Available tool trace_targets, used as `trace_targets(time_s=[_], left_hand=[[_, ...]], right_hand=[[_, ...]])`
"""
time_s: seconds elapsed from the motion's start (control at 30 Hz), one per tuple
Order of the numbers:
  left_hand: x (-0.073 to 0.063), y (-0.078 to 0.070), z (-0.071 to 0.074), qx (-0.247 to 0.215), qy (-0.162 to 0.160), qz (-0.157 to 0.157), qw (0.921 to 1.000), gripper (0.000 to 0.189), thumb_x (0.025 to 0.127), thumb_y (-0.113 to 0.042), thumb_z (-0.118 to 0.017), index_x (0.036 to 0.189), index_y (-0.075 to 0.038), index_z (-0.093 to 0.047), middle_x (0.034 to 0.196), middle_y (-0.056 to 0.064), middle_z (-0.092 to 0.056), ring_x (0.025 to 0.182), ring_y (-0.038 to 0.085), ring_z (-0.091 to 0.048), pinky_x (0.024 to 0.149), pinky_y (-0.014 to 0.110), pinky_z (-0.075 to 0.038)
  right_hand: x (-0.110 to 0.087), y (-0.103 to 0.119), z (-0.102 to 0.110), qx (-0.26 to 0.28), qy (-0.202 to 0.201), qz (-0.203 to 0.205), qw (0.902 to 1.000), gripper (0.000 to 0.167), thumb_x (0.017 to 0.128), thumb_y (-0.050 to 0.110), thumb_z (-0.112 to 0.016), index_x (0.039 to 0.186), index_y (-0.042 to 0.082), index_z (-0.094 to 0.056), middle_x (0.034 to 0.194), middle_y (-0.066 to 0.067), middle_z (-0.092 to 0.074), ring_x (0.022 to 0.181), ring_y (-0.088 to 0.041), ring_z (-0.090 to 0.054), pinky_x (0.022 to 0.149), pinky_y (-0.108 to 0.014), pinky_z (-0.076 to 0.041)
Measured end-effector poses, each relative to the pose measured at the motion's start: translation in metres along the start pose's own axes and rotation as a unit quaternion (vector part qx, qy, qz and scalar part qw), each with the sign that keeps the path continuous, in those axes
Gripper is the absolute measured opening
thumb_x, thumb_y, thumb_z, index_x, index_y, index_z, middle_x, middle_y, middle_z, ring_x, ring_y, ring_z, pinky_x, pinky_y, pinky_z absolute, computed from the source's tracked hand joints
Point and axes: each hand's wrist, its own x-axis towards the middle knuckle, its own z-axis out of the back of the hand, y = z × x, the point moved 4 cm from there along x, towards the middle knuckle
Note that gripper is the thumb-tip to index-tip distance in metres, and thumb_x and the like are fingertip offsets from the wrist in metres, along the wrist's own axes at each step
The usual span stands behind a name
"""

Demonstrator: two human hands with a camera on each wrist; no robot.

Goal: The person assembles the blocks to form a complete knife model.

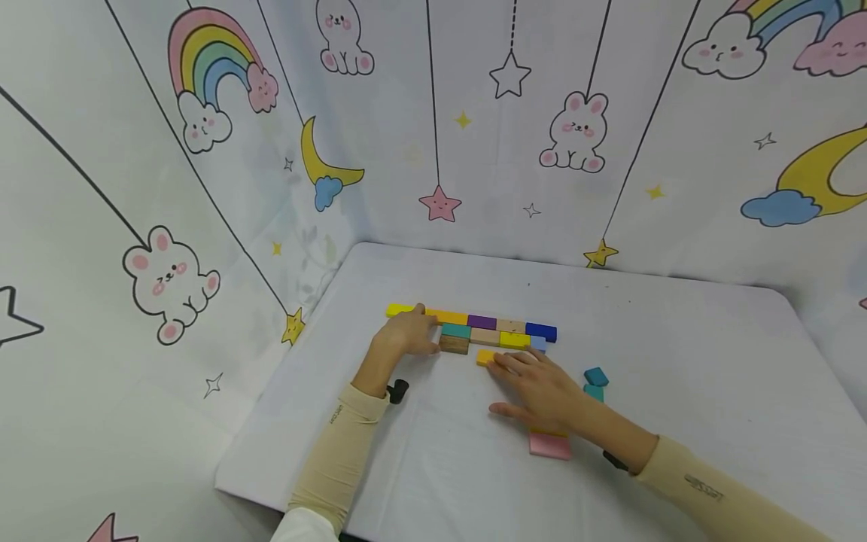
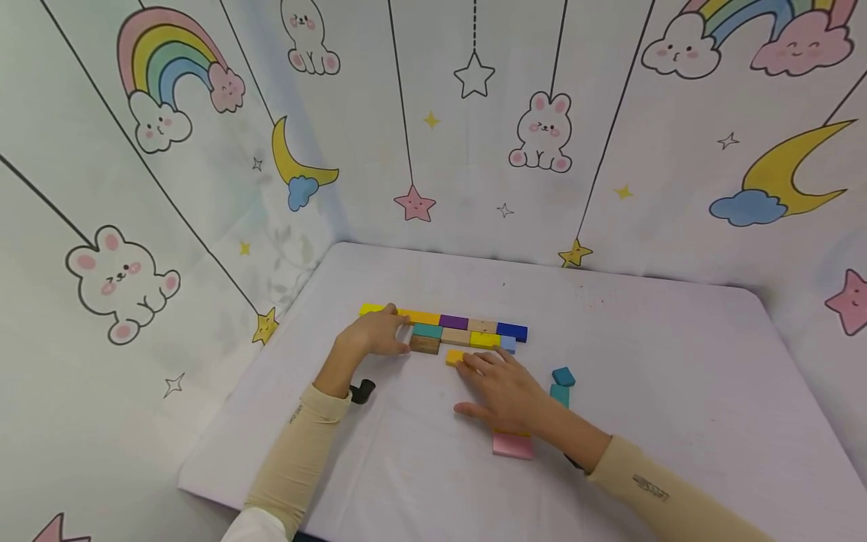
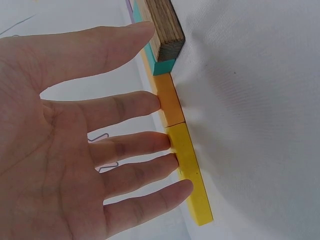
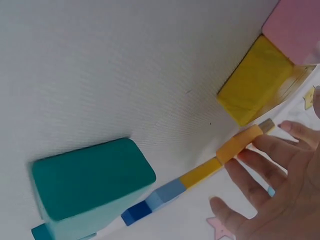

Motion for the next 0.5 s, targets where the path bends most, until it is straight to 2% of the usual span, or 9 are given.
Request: trace_targets(time_s=[0.23,0.5], left_hand=[[0.001,0.0,-0.001,0.008,0.002,-0.003,1.0,0.066,0.095,-0.042,-0.075,0.152,-0.017,-0.056,0.159,0.019,-0.041,0.127,0.036,-0.059,0.103,0.051,-0.053],[0.001,0.001,0.0,0.0,0.002,0.0,1.0,0.065,0.095,-0.041,-0.076,0.152,-0.017,-0.057,0.158,0.019,-0.042,0.124,0.035,-0.06,0.102,0.051,-0.054]], right_hand=[[0.008,-0.002,-0.003,-0.011,0.004,-0.001,0.9999,0.08,0.097,0.073,-0.053,0.155,0.016,-0.053,0.157,-0.009,-0.052,0.144,-0.033,-0.048,0.119,-0.063,-0.031],[0.014,-0.002,-0.001,0.001,-0.004,0.008,1.0,0.078,0.097,0.068,-0.058,0.153,0.014,-0.054,0.157,-0.011,-0.051,0.144,-0.036,-0.048,0.119,-0.064,-0.03]])
